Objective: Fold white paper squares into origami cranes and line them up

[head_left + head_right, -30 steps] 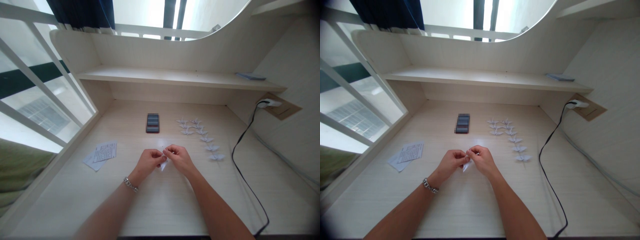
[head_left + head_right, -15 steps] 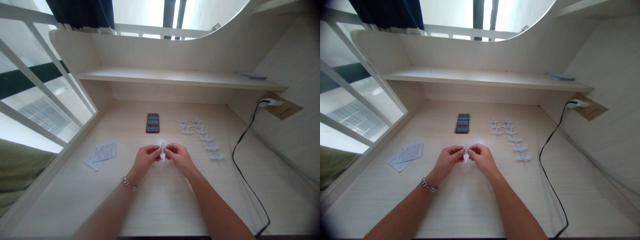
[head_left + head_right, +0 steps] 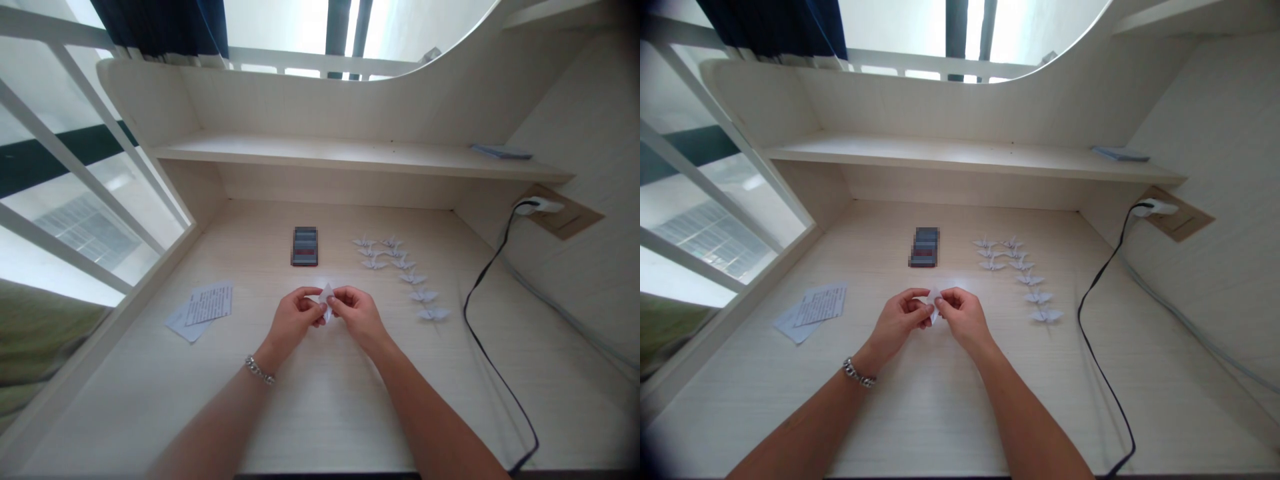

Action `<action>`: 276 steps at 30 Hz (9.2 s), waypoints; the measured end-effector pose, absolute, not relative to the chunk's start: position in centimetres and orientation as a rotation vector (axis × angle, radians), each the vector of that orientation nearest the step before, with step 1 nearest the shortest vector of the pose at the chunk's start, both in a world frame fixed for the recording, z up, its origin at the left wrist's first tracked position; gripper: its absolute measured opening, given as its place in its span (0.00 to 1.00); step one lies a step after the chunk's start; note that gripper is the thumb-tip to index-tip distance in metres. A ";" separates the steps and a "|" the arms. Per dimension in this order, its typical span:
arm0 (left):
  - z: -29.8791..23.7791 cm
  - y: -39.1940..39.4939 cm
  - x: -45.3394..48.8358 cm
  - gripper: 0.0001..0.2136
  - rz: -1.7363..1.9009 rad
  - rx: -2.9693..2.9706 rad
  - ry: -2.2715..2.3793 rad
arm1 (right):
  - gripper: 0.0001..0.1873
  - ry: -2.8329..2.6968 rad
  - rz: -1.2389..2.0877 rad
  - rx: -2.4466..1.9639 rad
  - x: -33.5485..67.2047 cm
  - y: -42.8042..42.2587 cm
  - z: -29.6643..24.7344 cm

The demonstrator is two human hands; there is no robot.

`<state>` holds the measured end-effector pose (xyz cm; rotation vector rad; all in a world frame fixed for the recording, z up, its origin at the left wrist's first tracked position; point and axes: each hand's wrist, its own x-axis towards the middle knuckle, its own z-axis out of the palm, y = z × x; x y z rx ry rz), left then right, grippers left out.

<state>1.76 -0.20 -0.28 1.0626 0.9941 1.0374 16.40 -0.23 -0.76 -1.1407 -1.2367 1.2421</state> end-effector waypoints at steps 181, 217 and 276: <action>-0.1 0.1 1.4 0.09 1.298 0.989 0.883 | 0.09 -1.383 0.993 -1.100 15.7 -1.3 0.3; -0.6 0.2 1.2 0.08 1.365 1.043 0.959 | 0.07 -1.285 0.999 -1.043 15.6 -0.8 -0.2; -0.2 -0.2 1.7 0.09 1.258 1.256 1.049 | 0.11 -1.139 1.233 -1.044 15.4 -0.6 -0.5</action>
